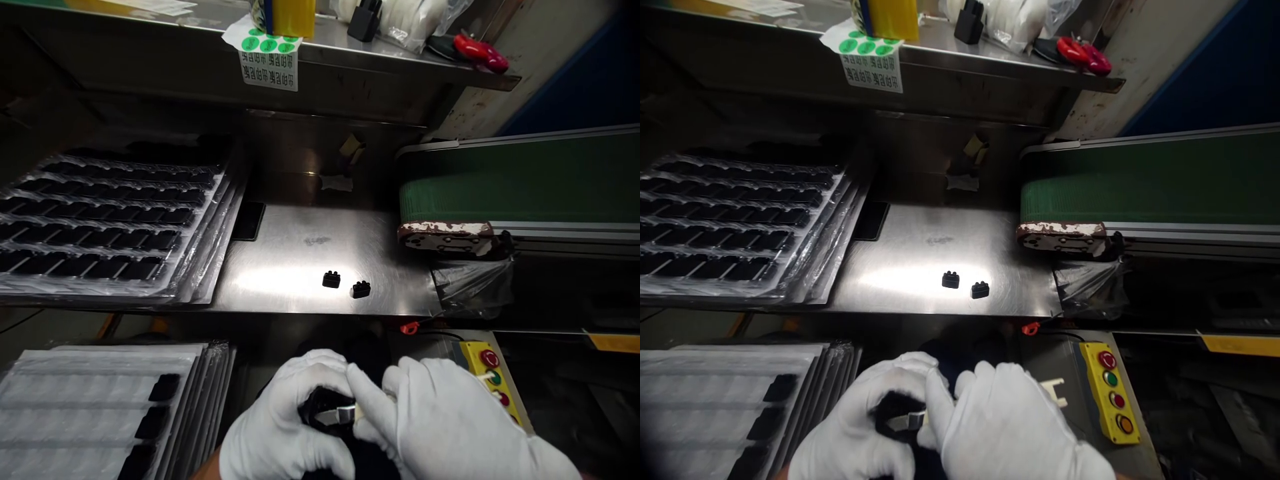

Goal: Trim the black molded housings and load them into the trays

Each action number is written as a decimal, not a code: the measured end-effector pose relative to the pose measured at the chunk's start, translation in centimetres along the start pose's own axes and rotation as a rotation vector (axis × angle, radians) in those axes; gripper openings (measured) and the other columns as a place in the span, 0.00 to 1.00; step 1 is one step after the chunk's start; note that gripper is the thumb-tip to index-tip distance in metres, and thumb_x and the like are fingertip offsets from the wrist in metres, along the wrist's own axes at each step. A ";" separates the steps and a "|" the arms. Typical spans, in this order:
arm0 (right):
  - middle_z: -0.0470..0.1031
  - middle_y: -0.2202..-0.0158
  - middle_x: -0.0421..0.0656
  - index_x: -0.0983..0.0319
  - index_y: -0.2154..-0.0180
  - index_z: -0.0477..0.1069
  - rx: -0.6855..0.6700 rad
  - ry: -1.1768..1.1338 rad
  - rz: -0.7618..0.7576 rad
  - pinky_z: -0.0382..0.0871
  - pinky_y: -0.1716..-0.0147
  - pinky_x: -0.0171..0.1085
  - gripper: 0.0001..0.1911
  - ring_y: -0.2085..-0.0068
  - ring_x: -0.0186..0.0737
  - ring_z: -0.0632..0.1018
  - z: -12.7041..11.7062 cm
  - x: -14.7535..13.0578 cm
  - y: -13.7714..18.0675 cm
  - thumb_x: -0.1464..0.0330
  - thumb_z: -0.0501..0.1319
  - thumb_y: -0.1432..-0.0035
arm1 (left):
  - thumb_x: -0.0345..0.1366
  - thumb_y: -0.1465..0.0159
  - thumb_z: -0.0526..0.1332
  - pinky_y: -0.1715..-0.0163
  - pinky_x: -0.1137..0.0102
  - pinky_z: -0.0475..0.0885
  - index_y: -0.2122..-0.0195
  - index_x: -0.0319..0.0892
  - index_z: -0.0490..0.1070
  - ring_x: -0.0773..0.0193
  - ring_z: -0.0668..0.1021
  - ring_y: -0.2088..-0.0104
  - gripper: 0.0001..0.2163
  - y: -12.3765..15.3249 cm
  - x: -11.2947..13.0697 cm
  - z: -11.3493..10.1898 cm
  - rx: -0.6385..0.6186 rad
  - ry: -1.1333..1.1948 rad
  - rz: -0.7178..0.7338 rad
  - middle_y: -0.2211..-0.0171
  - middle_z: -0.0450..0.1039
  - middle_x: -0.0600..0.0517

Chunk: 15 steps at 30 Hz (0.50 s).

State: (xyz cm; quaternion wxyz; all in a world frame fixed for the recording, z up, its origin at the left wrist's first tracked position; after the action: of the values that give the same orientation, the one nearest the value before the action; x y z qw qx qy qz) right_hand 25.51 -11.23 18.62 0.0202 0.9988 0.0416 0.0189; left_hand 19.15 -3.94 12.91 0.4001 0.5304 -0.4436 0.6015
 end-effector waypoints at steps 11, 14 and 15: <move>0.72 0.78 0.37 0.59 0.49 0.66 -0.069 -0.072 0.145 0.42 0.81 0.40 0.18 0.81 0.41 0.73 2.7 0.7 -0.4 0.64 0.59 0.41 | 0.56 0.47 0.64 0.43 0.58 0.63 0.61 0.47 0.73 0.59 0.79 0.69 0.19 1.0 -2.4 0.1 0.223 -0.133 -0.099 0.73 0.78 0.54; 0.75 0.77 0.38 0.54 0.54 0.71 -0.263 -0.205 0.215 0.43 0.83 0.37 0.13 0.79 0.43 0.76 3.1 1.9 -0.6 0.60 0.56 0.39 | 0.50 0.46 0.67 0.43 0.60 0.64 0.59 0.52 0.73 0.59 0.80 0.66 0.16 1.0 -2.7 0.3 0.214 -0.154 -0.058 0.70 0.80 0.55; 0.76 0.76 0.38 0.52 0.55 0.72 -0.317 -0.321 0.242 0.46 0.83 0.36 0.12 0.78 0.42 0.76 3.1 2.4 -0.4 0.58 0.56 0.38 | 0.47 0.47 0.69 0.44 0.61 0.65 0.57 0.53 0.72 0.59 0.80 0.63 0.17 1.1 -2.8 0.4 0.210 -0.161 -0.031 0.67 0.80 0.55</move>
State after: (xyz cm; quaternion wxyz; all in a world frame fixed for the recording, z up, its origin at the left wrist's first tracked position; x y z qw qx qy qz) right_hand 28.02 -10.78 15.55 0.1804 0.9710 -0.0856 -0.1311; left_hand 18.55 -4.61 10.07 0.3149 0.6228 -0.4006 0.5937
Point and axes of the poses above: each hand's wrist, its own y-axis away from the middle knuckle, its own z-axis out of the palm, x = y × z, the point moved 8 cm from there along -y, towards the middle knuckle
